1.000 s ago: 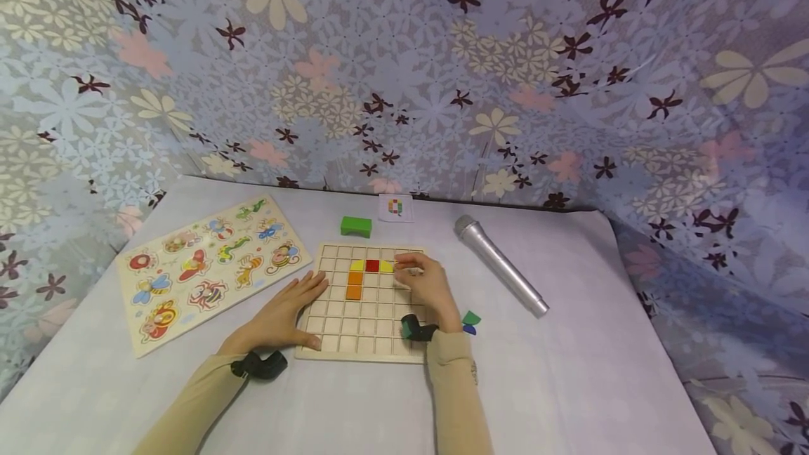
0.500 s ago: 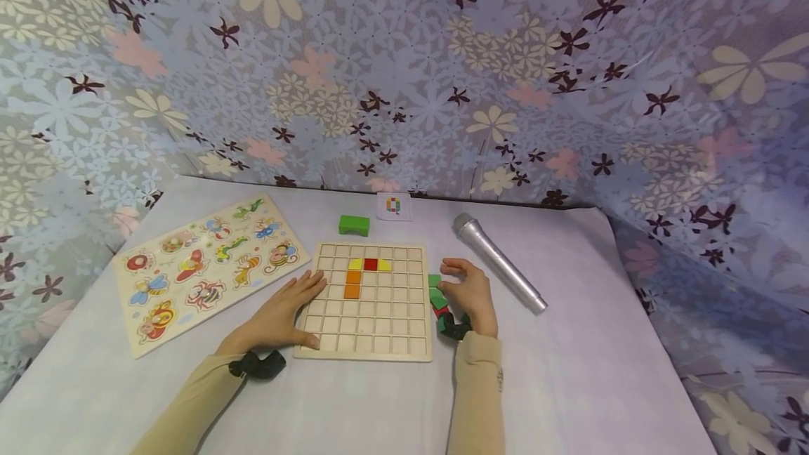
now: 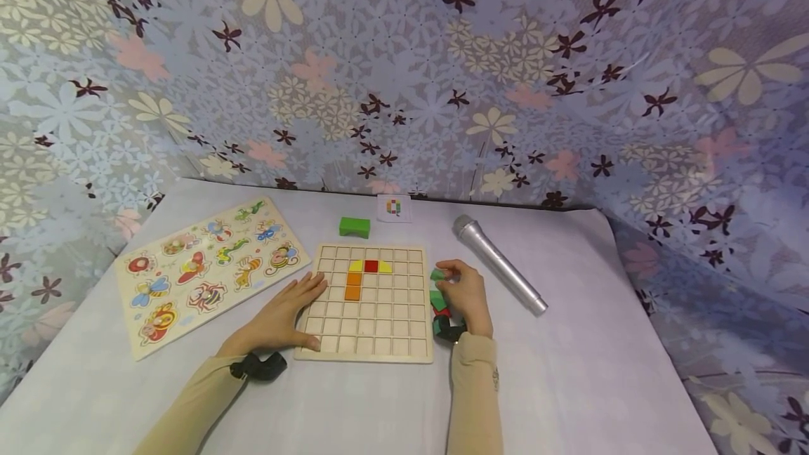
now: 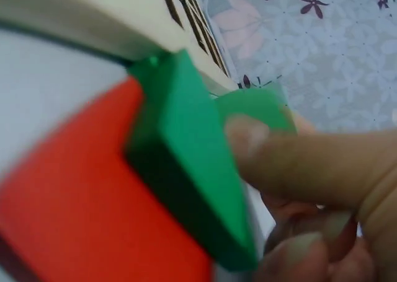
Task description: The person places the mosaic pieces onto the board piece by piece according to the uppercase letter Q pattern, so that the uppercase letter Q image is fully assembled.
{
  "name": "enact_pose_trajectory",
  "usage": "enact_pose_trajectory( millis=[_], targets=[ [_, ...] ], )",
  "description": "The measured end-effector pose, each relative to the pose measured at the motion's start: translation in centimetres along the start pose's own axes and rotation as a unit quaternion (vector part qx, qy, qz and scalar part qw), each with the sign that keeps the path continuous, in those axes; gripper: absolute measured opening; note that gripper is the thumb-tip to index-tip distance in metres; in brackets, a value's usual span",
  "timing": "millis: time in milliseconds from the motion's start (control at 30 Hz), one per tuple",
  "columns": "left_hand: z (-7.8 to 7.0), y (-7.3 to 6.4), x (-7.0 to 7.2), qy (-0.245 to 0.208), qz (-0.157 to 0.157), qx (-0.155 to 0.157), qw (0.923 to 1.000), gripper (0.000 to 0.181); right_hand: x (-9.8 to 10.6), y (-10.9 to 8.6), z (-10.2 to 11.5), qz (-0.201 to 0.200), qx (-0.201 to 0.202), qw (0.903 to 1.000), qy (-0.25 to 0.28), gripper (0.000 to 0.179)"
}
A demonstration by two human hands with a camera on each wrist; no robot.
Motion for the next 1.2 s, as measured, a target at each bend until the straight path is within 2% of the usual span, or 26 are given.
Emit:
enact_pose_trajectory(
  millis=[167, 300, 400, 533, 700, 833, 1067, 1200],
  targets=[
    [0.2, 0.0, -0.1, -0.002, 0.001, 0.002, 1.0, 0.113, 0.3, 0.0, 0.0, -0.035, -0.034, 0.9988, 0.001, 0.028],
    [0.2, 0.0, -0.1, -0.003, 0.002, 0.003, 1.0, 0.113, 0.5, 0.1, 0.1, -0.071, -0.053, 0.9956, 0.029, 0.031],
    [0.1, -0.1, -0.1, -0.003, 0.0, 0.001, 1.0, 0.113, 0.3, 0.2, 0.3, -0.076, -0.06, 0.9936, 0.058, 0.031],
    [0.0, -0.2, -0.1, -0.003, 0.0, 0.0, 1.0, 0.114, -0.7, 0.2, 1.0, -0.042, -0.054, 0.994, 0.085, 0.03],
    [0.0, -0.1, -0.1, -0.001, 0.0, 0.0, 1.0, 0.114, -2.2, 0.0, 2.6, 0.0, -0.033, 0.9972, 0.066, 0.03],
    [0.0, -0.1, -0.2, -0.003, 0.0, -0.003, 1.0, 0.114, -3.2, -0.3, 3.6, 0.006, -0.018, 0.9986, 0.048, 0.026],
    [-0.3, -0.2, 0.0, -0.006, 0.001, -0.001, 1.0, 0.114, -4.2, -0.4, 4.7, 0.028, 0.019, 0.9972, 0.067, 0.028],
    [-0.4, -0.1, 0.2, -0.001, 0.001, -0.002, 1.0, 0.113, -4.4, -0.4, 4.9, 0.037, 0.037, 0.9976, 0.046, 0.023]
  ],
)
Point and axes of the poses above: each hand's wrist, its own y-axis towards the middle knuckle, its own x-axis out of the back of the hand, z = x × y, the point moved 6 cm from there along y, towards the middle knuckle, and after that the axes turned 1 degree about -z, right-handed, at the moved point
